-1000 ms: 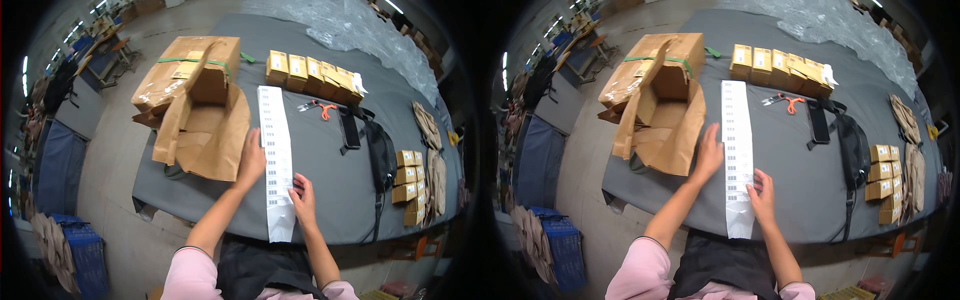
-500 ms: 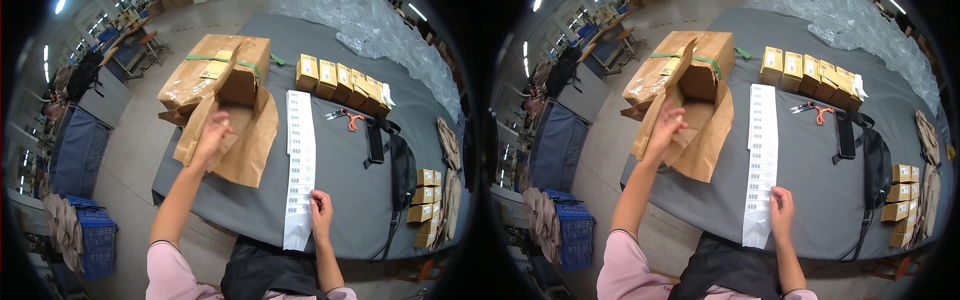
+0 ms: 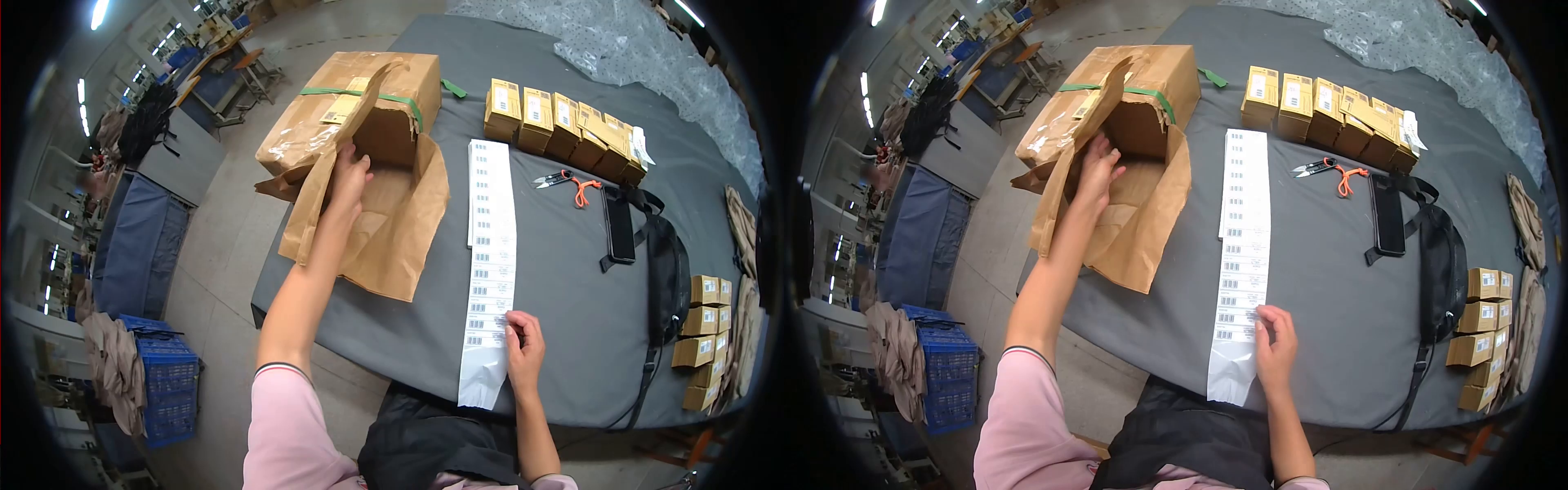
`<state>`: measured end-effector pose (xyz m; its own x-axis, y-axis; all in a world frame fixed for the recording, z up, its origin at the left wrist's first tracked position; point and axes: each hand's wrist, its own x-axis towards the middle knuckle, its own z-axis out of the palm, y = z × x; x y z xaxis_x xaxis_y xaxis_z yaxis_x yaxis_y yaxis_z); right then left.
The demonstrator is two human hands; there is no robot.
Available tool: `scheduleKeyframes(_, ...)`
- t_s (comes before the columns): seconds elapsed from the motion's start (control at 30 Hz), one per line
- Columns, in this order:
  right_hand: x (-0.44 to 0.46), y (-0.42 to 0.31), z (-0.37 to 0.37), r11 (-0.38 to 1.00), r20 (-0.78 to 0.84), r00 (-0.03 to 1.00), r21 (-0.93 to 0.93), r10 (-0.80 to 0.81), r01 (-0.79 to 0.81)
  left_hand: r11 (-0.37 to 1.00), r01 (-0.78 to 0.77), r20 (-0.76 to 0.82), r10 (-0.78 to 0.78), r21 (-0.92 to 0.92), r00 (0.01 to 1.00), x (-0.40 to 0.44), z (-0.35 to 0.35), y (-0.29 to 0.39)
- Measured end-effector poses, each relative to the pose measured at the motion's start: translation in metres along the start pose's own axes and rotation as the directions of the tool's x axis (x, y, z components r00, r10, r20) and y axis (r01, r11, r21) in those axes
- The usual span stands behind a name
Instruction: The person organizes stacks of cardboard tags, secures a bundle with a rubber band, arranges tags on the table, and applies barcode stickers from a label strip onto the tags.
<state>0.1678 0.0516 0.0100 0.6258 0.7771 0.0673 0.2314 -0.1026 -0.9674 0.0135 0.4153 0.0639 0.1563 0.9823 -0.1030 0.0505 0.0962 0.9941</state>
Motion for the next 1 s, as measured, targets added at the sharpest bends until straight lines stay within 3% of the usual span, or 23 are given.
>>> scheduleKeyframes(0.1, 0.000, -0.002, -0.001, 1.000, 0.010, 1.000, -0.018, -0.013, 0.014, 0.992, -0.086, -0.080, 0.094, 0.097, 0.992, 0.026, 0.014, -0.012)
scheduleKeyframes(0.2, 0.000, -0.002, -0.001, 0.997, 0.009, 0.999, -0.058, -0.043, 0.043, 0.999, -0.029, -0.180, 0.021, -0.042, 0.983, 0.038, 0.026, -0.010)
scheduleKeyframes(0.27, 0.001, 0.000, 0.000, 0.996, 0.011, 0.998, -0.071, -0.058, 0.058, 0.944, 0.019, -0.193, -0.087, -0.330, 0.977, 0.040, 0.034, -0.002)
scheduleKeyframes(0.3, 0.001, 0.001, 0.001, 0.993, 0.006, 0.997, -0.088, -0.076, 0.077, 0.945, 0.019, -0.195, -0.087, -0.326, 0.977, 0.047, 0.036, -0.003)
scheduleKeyframes(0.37, 0.000, -0.001, 0.001, 0.988, 0.007, 0.995, -0.117, -0.097, 0.097, 0.801, -0.026, -0.318, -0.207, -0.598, 0.925, 0.062, 0.042, -0.005)
scheduleKeyframes(0.47, 0.002, -0.001, 0.000, 0.978, 0.006, 0.990, -0.152, -0.143, 0.142, 0.722, -0.030, -0.307, -0.257, -0.691, 0.916, 0.073, 0.044, -0.003)
scheduleKeyframes(0.73, 0.002, -0.001, 0.001, 0.963, 0.025, 0.981, -0.191, -0.190, 0.192, 0.684, -0.032, -0.309, -0.286, -0.728, 0.907, 0.075, 0.044, 0.012)
scheduleKeyframes(0.83, 0.001, -0.003, 0.000, 0.964, 0.024, 0.982, -0.187, -0.189, 0.190, 0.708, 0.055, -0.262, -0.332, -0.704, 0.906, 0.060, 0.054, 0.023)
scheduleKeyframes(0.9, 0.003, -0.003, 0.000, 0.963, 0.022, 0.980, -0.178, -0.200, 0.200, 0.622, 0.266, -0.068, -0.460, -0.737, 0.885, 0.035, 0.071, 0.037)
scheduleKeyframes(0.93, 0.003, -0.002, 0.000, 0.963, 0.015, 0.979, -0.179, -0.202, 0.201, 0.545, 0.292, -0.026, -0.501, -0.786, 0.865, 0.040, 0.075, 0.030)
scheduleKeyframes(1.0, 0.001, -0.001, -0.001, 0.962, 0.024, 0.980, -0.186, -0.197, 0.198, 0.564, 0.312, 0.011, -0.473, -0.765, 0.881, 0.038, 0.078, 0.033)
